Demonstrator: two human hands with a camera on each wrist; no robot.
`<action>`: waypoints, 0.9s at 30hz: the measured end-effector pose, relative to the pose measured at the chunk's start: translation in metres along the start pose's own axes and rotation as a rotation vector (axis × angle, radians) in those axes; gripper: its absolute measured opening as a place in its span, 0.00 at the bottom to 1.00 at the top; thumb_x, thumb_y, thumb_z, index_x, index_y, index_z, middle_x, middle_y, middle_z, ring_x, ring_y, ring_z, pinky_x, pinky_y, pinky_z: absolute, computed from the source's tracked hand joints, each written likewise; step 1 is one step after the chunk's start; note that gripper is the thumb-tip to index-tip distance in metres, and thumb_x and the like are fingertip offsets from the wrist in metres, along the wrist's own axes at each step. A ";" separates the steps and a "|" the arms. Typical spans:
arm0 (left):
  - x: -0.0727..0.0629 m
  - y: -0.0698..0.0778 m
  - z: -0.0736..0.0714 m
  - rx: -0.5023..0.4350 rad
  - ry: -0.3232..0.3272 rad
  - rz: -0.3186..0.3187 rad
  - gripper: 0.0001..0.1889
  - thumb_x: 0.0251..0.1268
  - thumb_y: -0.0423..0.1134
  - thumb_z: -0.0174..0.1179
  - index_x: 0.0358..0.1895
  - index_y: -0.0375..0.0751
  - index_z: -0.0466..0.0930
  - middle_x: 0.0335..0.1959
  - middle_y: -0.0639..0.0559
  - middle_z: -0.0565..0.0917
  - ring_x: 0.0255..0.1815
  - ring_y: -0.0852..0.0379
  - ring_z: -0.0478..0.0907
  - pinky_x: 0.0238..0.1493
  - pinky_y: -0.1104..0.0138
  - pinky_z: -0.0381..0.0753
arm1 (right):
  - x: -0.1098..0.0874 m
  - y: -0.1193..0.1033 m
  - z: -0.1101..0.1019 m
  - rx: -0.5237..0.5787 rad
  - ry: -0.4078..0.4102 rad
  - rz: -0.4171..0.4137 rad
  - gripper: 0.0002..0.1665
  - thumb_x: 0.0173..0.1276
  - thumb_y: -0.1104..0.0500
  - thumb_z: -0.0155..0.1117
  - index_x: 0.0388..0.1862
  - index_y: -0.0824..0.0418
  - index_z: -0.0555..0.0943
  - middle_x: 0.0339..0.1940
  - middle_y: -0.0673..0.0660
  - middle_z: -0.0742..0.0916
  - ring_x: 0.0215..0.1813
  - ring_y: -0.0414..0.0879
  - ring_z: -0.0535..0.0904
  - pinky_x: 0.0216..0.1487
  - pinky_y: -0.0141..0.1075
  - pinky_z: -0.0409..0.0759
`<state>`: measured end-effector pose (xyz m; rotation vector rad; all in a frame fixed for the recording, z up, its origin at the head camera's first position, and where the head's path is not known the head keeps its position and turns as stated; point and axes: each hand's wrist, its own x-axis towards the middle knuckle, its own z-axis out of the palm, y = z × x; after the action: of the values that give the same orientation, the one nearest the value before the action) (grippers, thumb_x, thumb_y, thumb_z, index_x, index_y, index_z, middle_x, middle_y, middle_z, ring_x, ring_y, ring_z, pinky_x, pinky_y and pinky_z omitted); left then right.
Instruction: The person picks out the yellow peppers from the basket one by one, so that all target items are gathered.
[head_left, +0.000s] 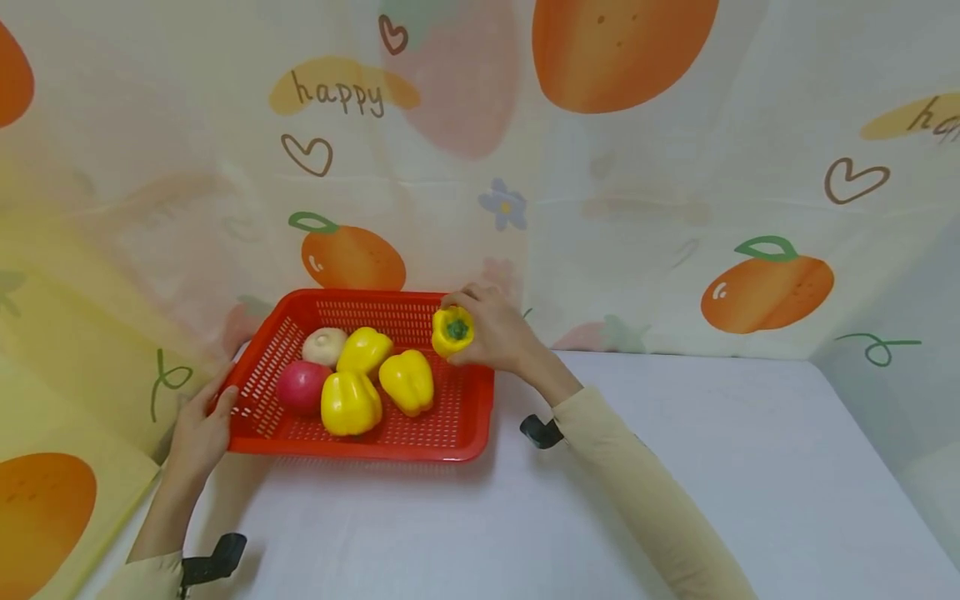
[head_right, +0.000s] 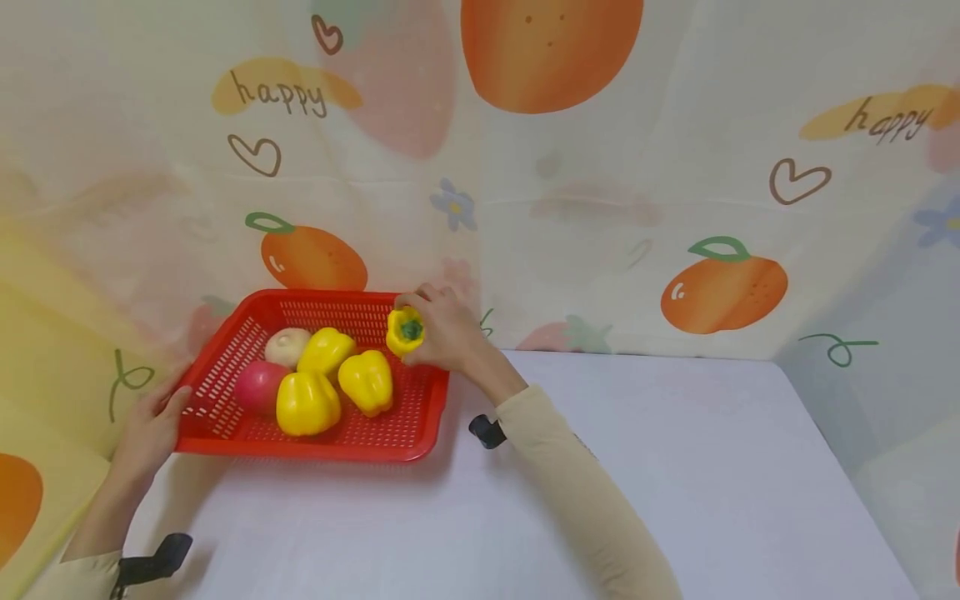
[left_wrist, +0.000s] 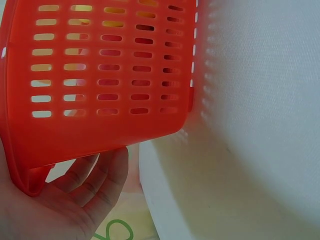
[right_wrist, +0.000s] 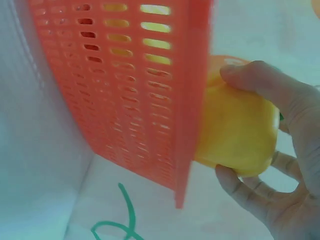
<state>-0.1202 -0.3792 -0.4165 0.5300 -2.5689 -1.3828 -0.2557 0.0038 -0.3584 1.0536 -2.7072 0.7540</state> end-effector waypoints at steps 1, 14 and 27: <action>0.000 0.000 0.000 0.000 -0.001 -0.004 0.27 0.80 0.47 0.38 0.77 0.49 0.50 0.75 0.22 0.40 0.74 0.27 0.36 0.68 0.36 0.43 | -0.002 0.001 -0.002 0.010 0.012 -0.002 0.37 0.47 0.49 0.80 0.57 0.54 0.78 0.55 0.53 0.78 0.57 0.49 0.71 0.58 0.42 0.75; -0.003 0.003 0.001 0.004 0.009 -0.028 0.27 0.80 0.48 0.39 0.77 0.50 0.50 0.74 0.21 0.46 0.69 0.27 0.50 0.65 0.38 0.51 | -0.025 0.013 -0.039 0.010 0.098 -0.027 0.36 0.47 0.52 0.81 0.55 0.57 0.79 0.58 0.56 0.78 0.63 0.56 0.70 0.59 0.47 0.74; -0.003 0.005 0.002 -0.010 -0.006 -0.037 0.28 0.80 0.49 0.37 0.78 0.49 0.49 0.75 0.24 0.42 0.70 0.27 0.48 0.66 0.37 0.51 | -0.053 0.053 -0.043 0.038 0.059 0.120 0.36 0.47 0.52 0.81 0.56 0.59 0.79 0.53 0.56 0.80 0.54 0.52 0.73 0.55 0.46 0.76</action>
<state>-0.1187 -0.3741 -0.4131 0.5758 -2.5685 -1.4100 -0.2537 0.0901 -0.3588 0.8674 -2.7357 0.8447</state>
